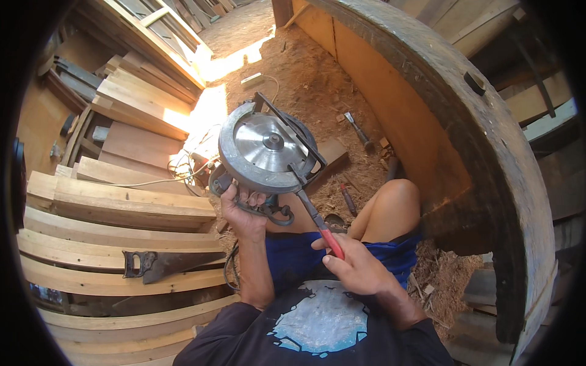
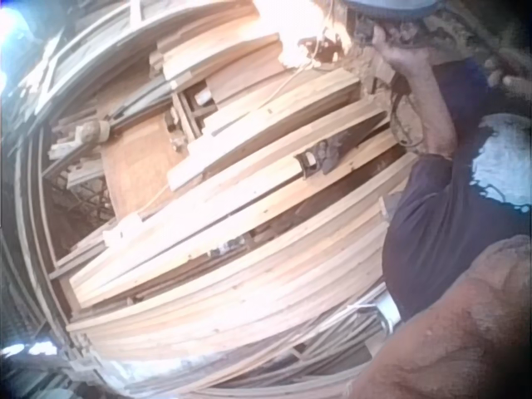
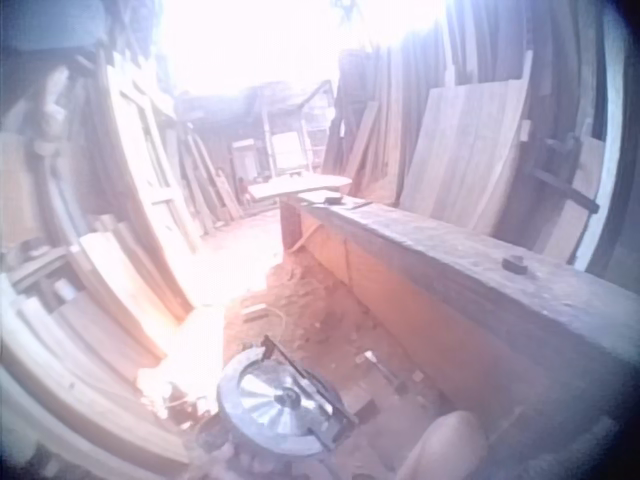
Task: The person repairs a circular saw by using pliers and a screwdriver to manipulate wires and components while sitting on the floor near stacks of lumber.
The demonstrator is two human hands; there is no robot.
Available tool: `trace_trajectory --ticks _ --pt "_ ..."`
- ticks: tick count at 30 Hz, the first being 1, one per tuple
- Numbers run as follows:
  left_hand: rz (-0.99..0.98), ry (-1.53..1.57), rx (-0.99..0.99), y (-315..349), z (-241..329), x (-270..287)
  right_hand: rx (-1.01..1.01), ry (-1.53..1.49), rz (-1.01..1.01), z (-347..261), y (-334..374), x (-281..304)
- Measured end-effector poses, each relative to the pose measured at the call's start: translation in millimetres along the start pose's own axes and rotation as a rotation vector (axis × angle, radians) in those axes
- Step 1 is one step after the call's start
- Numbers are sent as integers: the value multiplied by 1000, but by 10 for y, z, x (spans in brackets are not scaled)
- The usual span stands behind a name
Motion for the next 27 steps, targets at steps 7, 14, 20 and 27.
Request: trace_trajectory --ticks 7,14,20,27 --pt "-12 39 22 -47 -43 39 -131 -1292 -414 340 -69 -182" --pt "-23 33 -4 -41 6 85 -155 -1592 -580 514 -128 -247" --pt "8 22 -24 -22 26 2 -113 -1637 -580 497 -130 -340" --pt "-7 36 -4 -46 -9 46 -130 -217 -30 240 -34 -116"
Point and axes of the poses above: each hand's wrist, its own y-axis away from the middle knuckle, its own x-axis out of the back of the hand, z = x × y, the point moved 6 cm from there along -y, towards the middle knuckle, and after that the axes turned 14 degrees about -y, right-handed, at the moved point
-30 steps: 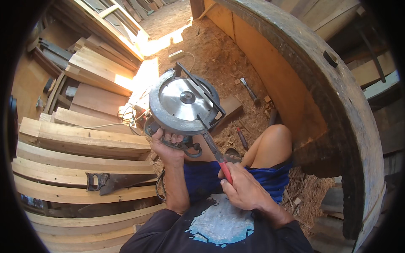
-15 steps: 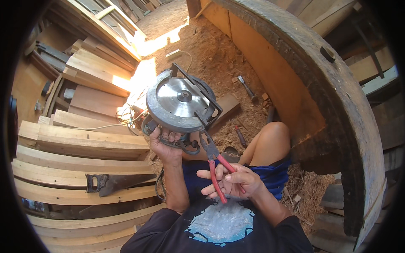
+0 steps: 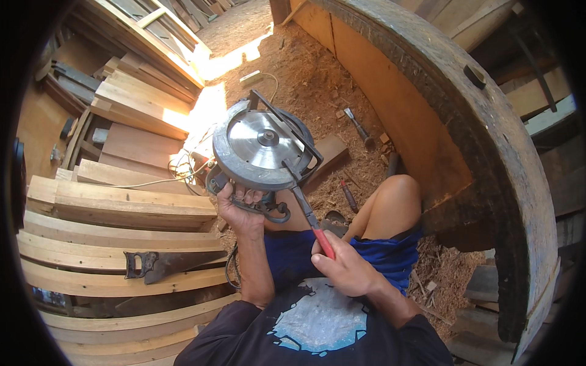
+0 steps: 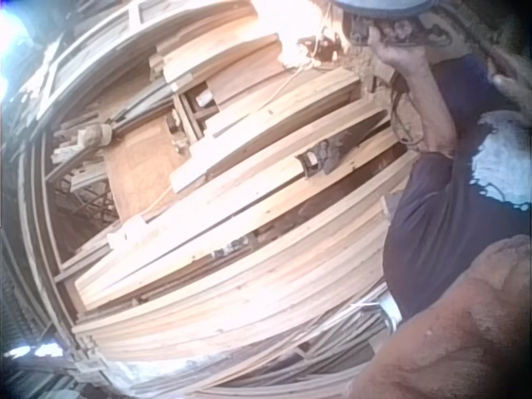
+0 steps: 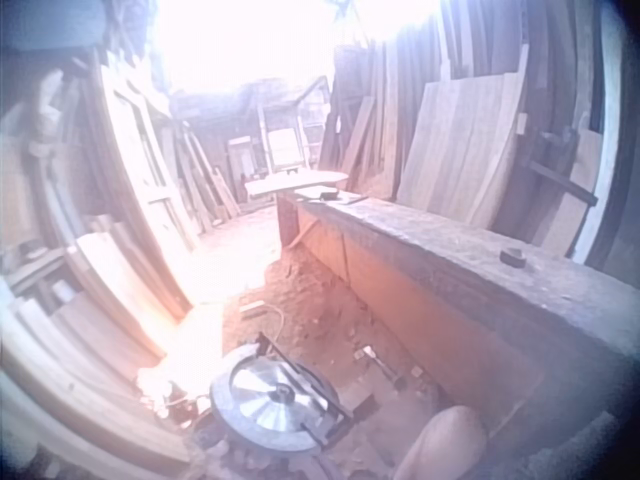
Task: The person repairs a circular saw by using pliers and a screwdriver to manipulate wires and components while sitting on the floor near stacks of lumber.
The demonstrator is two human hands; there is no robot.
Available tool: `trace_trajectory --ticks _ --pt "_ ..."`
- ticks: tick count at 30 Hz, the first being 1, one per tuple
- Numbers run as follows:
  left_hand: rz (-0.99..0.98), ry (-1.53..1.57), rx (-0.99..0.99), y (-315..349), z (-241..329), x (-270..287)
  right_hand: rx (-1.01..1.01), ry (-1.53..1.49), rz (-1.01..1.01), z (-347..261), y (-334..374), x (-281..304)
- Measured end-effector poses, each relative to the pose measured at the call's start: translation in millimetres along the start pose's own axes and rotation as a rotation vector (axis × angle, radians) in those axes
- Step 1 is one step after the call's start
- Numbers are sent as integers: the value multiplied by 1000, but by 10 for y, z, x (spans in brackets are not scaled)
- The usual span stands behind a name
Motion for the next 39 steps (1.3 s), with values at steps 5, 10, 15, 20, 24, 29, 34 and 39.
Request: trace_trajectory --ticks 5,10,15,20,24,29,34,39 --pt "9 -46 4 -4 49 -79 263 541 140 -478 162 126" --pt "-95 24 74 -43 206 -219 202 554 274 -41 -124 747" --pt "-62 39 131 156 289 -420 -191 915 404 550 -726 1069" --pt "-139 144 189 285 351 -554 494 842 490 65 -680 1049" --pt "-97 114 158 373 430 -513 482 360 291 -821 -445 398" --pt "-147 103 169 411 274 -646 655 752 409 -855 -538 365" --pt "-131 104 162 360 264 -574 434 1062 490 -1147 -315 286" --pt "-71 -46 128 352 50 -626 1283 1004 754 -1913 -10 -126"
Point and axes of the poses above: each hand's wrist, its own y-axis away from the middle knuckle, its own x-axis out of the back of the hand, z = x × y, the point moved 6 cm from there along -y, towards the middle knuckle, and after that the axes turned 14 degrees about -y, right-handed, at the moved point
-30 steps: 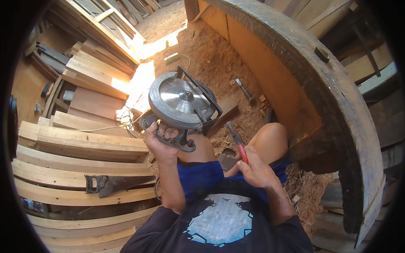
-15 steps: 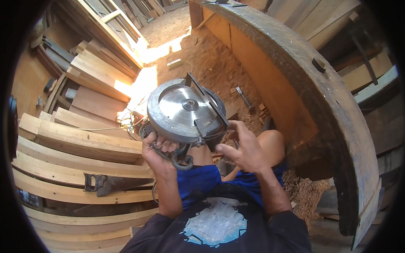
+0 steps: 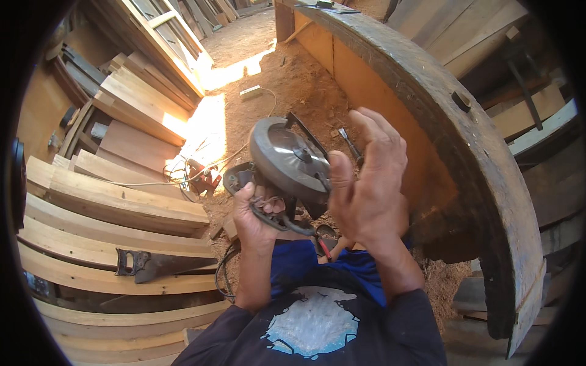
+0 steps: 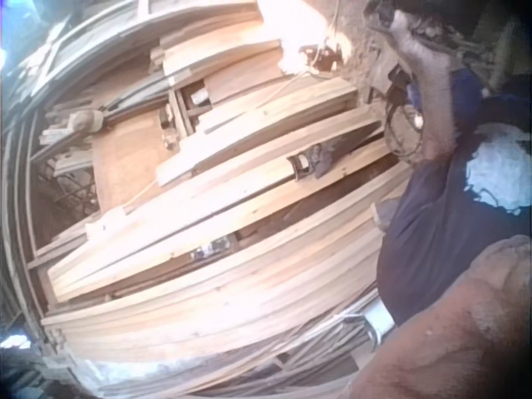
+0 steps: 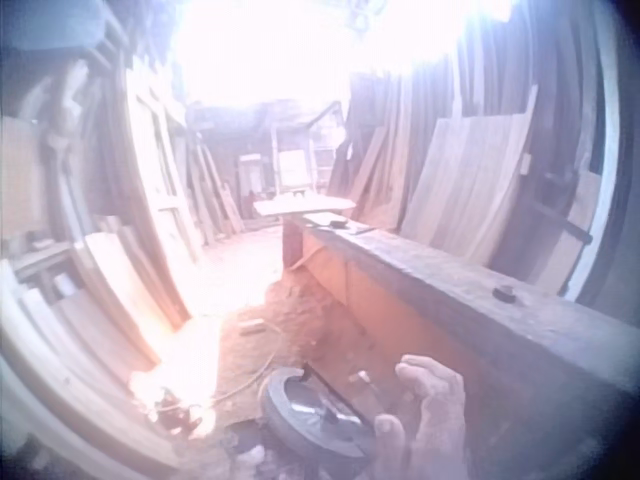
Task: The person repairs a circular saw by using pliers and a screwdriver to manipulate wires and components while sitting on the floor near stacks of lumber.
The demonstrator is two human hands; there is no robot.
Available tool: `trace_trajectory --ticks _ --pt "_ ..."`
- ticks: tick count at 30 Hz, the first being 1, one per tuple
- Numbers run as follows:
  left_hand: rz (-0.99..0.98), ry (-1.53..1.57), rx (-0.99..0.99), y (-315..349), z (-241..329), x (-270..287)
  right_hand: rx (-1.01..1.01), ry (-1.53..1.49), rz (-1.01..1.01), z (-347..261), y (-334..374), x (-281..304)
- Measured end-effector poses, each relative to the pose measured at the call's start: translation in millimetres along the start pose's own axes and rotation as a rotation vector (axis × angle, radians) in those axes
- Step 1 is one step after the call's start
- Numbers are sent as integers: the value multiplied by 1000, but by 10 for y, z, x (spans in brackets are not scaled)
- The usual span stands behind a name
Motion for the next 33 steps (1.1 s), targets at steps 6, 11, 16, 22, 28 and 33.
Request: trace_trajectory --ticks 6,11,16,22,28,33 --pt "231 -56 -4 -85 -324 -248 303 17 -135 -526 -347 -457" --pt "11 -210 -48 -73 -325 -301 141 112 -406 144 -57 -887" --pt "-20 -79 35 -161 -296 -235 188 -5 -246 -187 -378 -569" --pt "29 -131 18 -117 -350 -214 357 -65 -189 -257 -166 -530" --pt "-21 -146 5 -152 -331 -232 86 31 -404 215 -58 -745" --pt "-64 17 120 -143 -211 -154 46 -27 -250 247 -322 -248"
Point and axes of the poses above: each hand's wrist, its own y-axis away from the middle knuckle, its own x-axis out of the back of the hand, z = x × y, the point moved 6 cm from there along -y, towards the middle knuckle, and after that the axes turned 14 degrees about -y, right-handed, at the moved point
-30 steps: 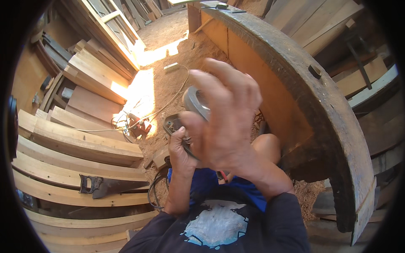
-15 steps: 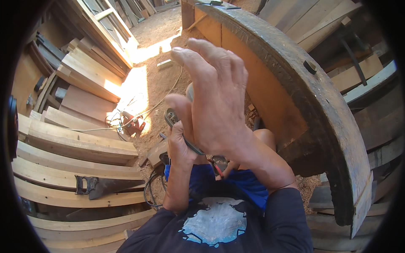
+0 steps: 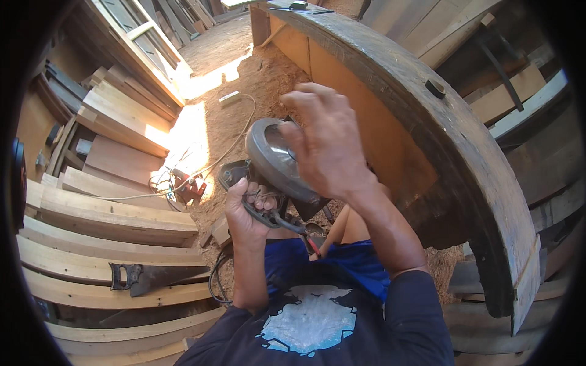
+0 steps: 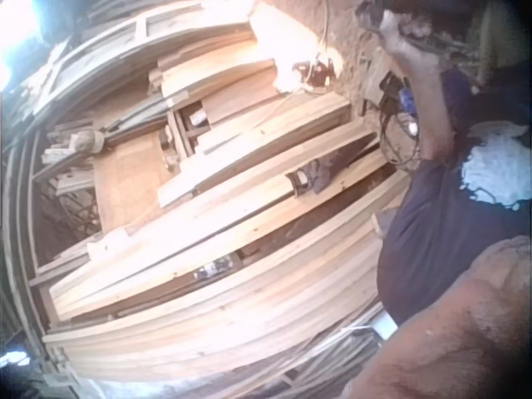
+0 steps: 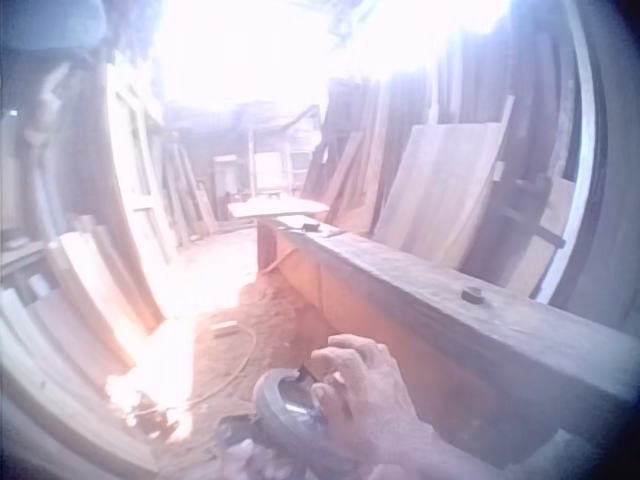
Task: The person repairs a circular saw by using pliers and a screwdriver to manipulate wires and components while sitting on the floor near stacks of lumber.
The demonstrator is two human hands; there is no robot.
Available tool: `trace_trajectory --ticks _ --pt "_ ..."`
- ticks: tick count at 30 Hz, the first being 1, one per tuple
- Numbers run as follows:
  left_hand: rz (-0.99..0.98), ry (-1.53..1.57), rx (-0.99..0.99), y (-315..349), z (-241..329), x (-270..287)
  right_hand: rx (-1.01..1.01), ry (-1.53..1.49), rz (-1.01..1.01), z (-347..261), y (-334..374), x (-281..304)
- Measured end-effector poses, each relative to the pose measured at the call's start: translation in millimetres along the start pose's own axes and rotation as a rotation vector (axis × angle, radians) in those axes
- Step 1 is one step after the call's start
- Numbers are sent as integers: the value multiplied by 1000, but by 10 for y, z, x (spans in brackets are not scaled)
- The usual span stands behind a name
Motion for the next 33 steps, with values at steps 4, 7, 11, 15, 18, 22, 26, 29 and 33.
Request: trace_trajectory --ticks 4,7,11,15,18,22,26,29,33 --pt "-39 102 -18 181 153 188 -536 -224 -93 702 553 153" --pt "-75 162 -13 313 280 525 -709 -572 -220 825 1096 -111" --pt "-260 166 -72 431 354 750 -727 -952 -342 603 1204 -460" --pt "71 32 -192 552 422 911 -872 -1076 -174 664 1257 -744" --pt "176 -247 -188 582 589 847 -893 -1028 -117 670 1217 -837" --pt "-4 -316 -93 598 709 979 -880 -1025 -64 574 1160 -851" --pt "-16 -510 -176 595 789 812 -799 -884 -109 500 1138 -843" --pt "18 -466 -288 528 789 705 -792 -735 -136 503 1137 -848" --pt "65 -461 -315 455 783 911 -753 -688 -83 423 1093 -823"
Point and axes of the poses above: each hand's wrist, its own y-axis away from the middle knuckle, its own x-axis out of the back of the hand, z = x × y, the point moved 6 cm from there along -y, towards the middle knuckle, and after that the axes turned 14 degrees about -y, right-handed, at the moved point
